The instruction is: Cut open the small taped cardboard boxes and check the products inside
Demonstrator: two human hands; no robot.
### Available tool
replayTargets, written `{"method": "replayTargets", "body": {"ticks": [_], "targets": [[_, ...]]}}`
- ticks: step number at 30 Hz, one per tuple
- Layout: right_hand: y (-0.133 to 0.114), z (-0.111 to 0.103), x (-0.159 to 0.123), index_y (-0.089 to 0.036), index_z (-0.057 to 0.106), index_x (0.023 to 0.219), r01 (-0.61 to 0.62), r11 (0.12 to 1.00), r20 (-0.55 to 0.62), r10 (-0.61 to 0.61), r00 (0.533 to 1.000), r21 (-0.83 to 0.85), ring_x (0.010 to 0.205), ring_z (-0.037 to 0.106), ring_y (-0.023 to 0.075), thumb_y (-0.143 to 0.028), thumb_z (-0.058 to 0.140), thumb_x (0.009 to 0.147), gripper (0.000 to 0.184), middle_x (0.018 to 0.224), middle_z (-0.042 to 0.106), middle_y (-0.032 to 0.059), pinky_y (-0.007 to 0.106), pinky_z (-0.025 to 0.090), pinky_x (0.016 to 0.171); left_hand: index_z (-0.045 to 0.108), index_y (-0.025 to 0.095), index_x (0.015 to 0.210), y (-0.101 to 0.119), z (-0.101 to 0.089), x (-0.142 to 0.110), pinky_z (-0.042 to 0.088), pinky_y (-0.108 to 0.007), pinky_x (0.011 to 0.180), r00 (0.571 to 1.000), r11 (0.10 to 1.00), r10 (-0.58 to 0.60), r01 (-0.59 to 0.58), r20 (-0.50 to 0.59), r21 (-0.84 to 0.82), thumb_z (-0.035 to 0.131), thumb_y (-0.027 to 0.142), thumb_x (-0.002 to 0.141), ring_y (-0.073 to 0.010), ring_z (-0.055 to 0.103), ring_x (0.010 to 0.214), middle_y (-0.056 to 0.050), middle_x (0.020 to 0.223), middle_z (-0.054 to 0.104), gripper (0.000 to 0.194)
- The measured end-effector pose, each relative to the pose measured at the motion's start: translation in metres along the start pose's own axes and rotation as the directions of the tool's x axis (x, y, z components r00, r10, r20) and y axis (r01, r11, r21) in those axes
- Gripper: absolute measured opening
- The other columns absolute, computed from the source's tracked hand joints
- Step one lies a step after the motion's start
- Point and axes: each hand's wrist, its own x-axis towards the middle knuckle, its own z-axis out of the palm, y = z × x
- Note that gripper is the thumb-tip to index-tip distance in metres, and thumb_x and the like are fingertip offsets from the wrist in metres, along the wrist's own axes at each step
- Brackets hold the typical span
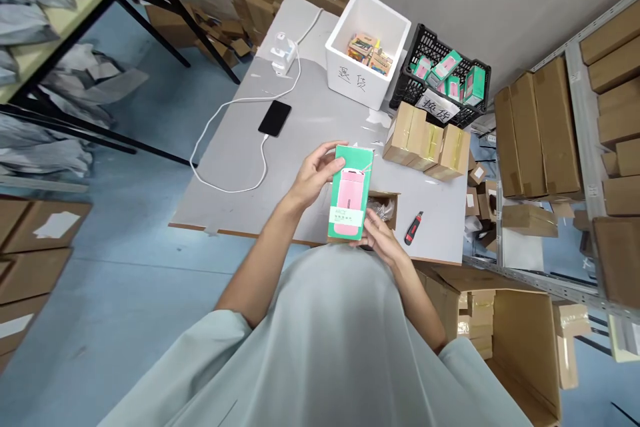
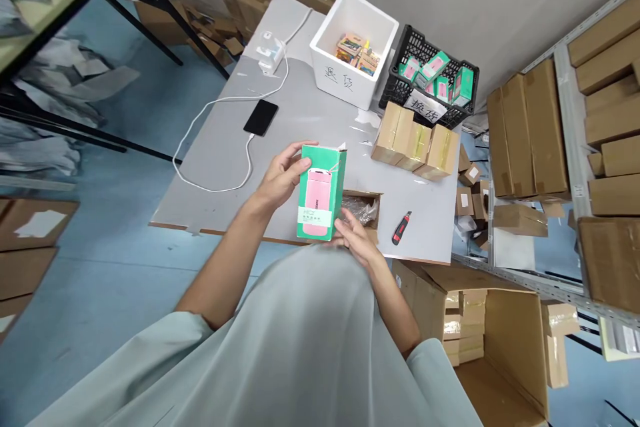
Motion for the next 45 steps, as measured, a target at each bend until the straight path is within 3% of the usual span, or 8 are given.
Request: {"method": "replayTargets", "body": {"ticks": [4,9,12,16,23,31,40,45], "targets": [[-0.014,0.011,-0.006,-0.032,0.049,0.174,0.2,0.9,-0.279,-0.321,0.905,-0.386,0.146,0.07,0.0322,-0.072,0.087,0.095,0.096,0.162,0.066,0.0155,0.046,0.068,0.113,0.072,0.025,0.134,0.0,-0.002,-0.002,0.061,-0.028,0.071,0.981,0.992,0.044,-0.021,-0.188,0.124,0.099,0.064,0.084,-0.0196,0.078,0.085,-0.006,0.113,0.08,0.07],[-0.02,0.036,0.003,-0.036,0.048,0.18,0.134,0.695,-0.258,-0.429,0.866,-0.707,0.161,0.054,0.041,-0.05,0.097,0.086,0.107,0.173,0.054,0.0154,0.06,0.05,0.136,0.073,0.027,0.133,0.002,0.008,-0.008,0.059,-0.026,0.069,0.926,0.952,0.133,-0.02,-0.354,0.306,0.102,0.058,0.081,-0.0166,0.077,0.081,-0.006,0.123,0.079,0.067],[-0.021,0.04,0.012,-0.036,0.042,0.184,0.137,0.76,-0.263,-0.38,0.887,-0.635,0.162,0.053,0.0399,-0.046,0.095,0.087,0.111,0.171,0.055,0.0146,0.061,0.047,0.139,0.073,0.027,0.14,0.008,0.007,-0.011,0.064,-0.028,0.075,0.93,0.955,0.125,-0.02,-0.344,0.295,0.098,0.064,0.086,-0.0203,0.08,0.091,-0.009,0.133,0.079,0.07],[-0.023,0.029,0.014,-0.033,0.047,0.178,0.254,0.935,-0.14,-0.294,0.946,-0.247,0.16,0.059,0.0345,-0.056,0.099,0.082,0.111,0.174,0.06,0.0109,0.052,0.057,0.132,0.068,0.029,0.156,0.014,-0.008,-0.011,0.07,-0.036,0.087,0.973,0.993,0.015,0.012,-0.23,0.116,0.094,0.072,0.089,-0.0272,0.083,0.11,-0.014,0.143,0.078,0.084],[0.001,0.01,0.007,-0.03,0.072,0.142,0.021,0.977,0.082,-0.039,0.996,0.212,0.114,0.081,0.0331,-0.061,0.096,0.076,0.076,0.134,0.085,0.0107,0.051,0.074,0.09,0.074,0.031,0.146,-0.003,-0.011,-0.007,0.069,-0.041,0.088,0.99,0.964,-0.137,0.125,-0.032,-0.236,0.084,0.088,0.087,-0.0313,0.083,0.112,-0.012,0.136,0.083,0.083],[0.003,0.017,0.006,-0.028,0.073,0.146,-0.019,0.978,0.15,-0.012,0.989,0.206,0.13,0.079,0.0399,-0.078,0.093,0.073,0.09,0.141,0.084,0.0151,0.059,0.072,0.1,0.074,0.029,0.126,-0.007,-0.006,-0.005,0.065,-0.034,0.076,0.987,0.976,-0.13,0.111,-0.092,-0.185,0.097,0.069,0.083,-0.0249,0.081,0.091,-0.005,0.11,0.083,0.063],[-0.021,0.014,0.015,-0.032,0.061,0.17,0.225,0.961,-0.201,-0.256,0.946,-0.163,0.151,0.069,0.0337,-0.073,0.102,0.075,0.111,0.166,0.07,0.0114,0.05,0.061,0.125,0.076,0.025,0.128,0.011,0.0,0.002,0.068,-0.032,0.083,0.982,0.997,-0.012,0.026,-0.186,0.073,0.1,0.062,0.082,-0.0258,0.081,0.112,-0.013,0.143,0.078,0.064],[-0.02,0.011,0.01,-0.031,0.069,0.156,0.231,0.971,-0.155,-0.239,0.959,-0.066,0.148,0.071,0.0334,-0.073,0.098,0.079,0.092,0.16,0.074,0.0096,0.05,0.065,0.123,0.065,0.034,0.155,0.003,-0.002,-0.009,0.069,-0.033,0.088,0.998,0.988,-0.057,0.051,-0.041,-0.144,0.096,0.072,0.087,-0.0249,0.084,0.11,-0.012,0.139,0.081,0.083]]}}
